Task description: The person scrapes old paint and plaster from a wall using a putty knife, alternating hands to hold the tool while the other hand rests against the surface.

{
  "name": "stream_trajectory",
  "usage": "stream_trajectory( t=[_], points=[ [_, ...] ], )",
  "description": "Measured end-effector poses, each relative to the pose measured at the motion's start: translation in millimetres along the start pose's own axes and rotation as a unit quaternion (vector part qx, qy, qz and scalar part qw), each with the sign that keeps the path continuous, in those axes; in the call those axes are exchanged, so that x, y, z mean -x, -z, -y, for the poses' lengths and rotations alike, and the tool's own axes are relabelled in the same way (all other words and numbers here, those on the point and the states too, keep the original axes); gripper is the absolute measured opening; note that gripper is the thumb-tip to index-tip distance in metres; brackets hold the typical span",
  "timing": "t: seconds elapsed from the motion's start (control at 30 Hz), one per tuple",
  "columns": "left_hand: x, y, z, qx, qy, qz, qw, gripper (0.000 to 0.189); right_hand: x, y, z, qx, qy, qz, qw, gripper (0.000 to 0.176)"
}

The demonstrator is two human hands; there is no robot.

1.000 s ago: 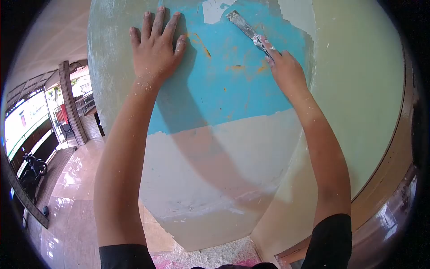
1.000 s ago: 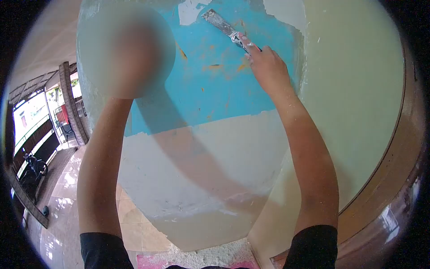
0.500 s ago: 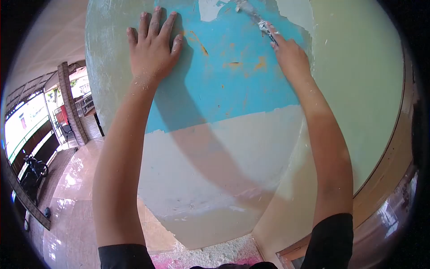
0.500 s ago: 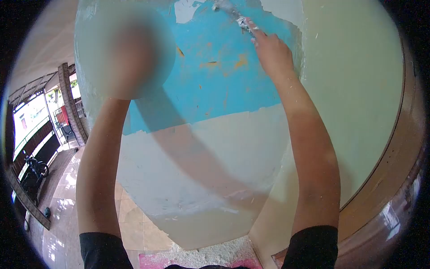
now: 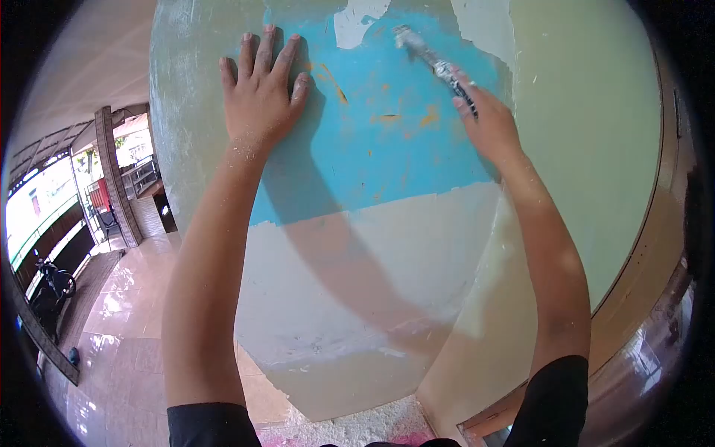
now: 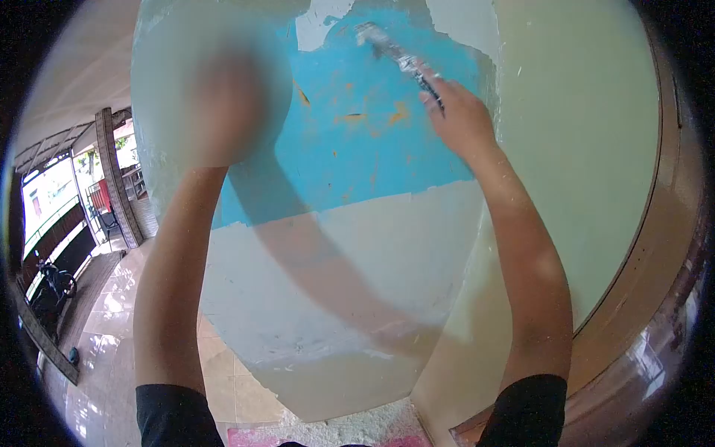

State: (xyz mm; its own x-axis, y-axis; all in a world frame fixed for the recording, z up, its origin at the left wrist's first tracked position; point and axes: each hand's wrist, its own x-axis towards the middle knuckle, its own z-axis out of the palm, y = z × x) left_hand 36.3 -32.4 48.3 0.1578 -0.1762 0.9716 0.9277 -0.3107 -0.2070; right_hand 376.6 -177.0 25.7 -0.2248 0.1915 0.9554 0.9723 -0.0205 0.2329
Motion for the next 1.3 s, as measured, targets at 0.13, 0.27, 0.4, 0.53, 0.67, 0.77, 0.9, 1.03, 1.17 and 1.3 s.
stream_trajectory(
  t=[0.13,0.27,0.4,0.53,0.67,0.77,0.9,1.03,1.17,1.3],
  points=[
    [0,0,1,0.011,-0.005,-0.006,1.000,0.059,-1,-6,22,0.079,-0.024,0.089,0.993,0.051],
    [2,1,1,0.004,-0.002,0.008,1.000,0.059,-6,-17,27,0.141,-0.075,0.115,0.980,0.049],
    [4,1,2,0.001,-0.006,0.009,1.000,0.059,-9,-39,5,0.185,-0.101,0.093,0.973,0.049],
    [4,2,1,0.002,-0.009,0.001,1.000,0.058,-21,-5,10,0.137,-0.207,0.125,0.961,0.050],
    [4,1,1,0.000,-0.006,0.000,1.000,0.059,-6,11,20,0.057,-0.171,0.098,0.979,0.051],
    [3,2,0,0.003,-0.004,0.004,1.000,0.059,-8,9,35,0.023,-0.123,0.068,0.990,0.050],
    [4,0,1,0.006,-0.008,0.000,1.000,0.059,-21,49,95,0.036,-0.153,0.171,0.973,0.044],
    [4,3,1,-0.003,-0.005,0.011,1.000,0.059,1,90,124,0.043,-0.150,0.223,0.962,0.042],
    [2,3,0,-0.013,-0.002,0.014,1.000,0.059,0,101,118,0.009,-0.168,0.183,0.969,0.039],
    [3,0,2,-0.008,-0.008,0.002,1.000,0.058,-24,85,113,0.023,-0.125,0.092,0.988,0.037]
  ],
)
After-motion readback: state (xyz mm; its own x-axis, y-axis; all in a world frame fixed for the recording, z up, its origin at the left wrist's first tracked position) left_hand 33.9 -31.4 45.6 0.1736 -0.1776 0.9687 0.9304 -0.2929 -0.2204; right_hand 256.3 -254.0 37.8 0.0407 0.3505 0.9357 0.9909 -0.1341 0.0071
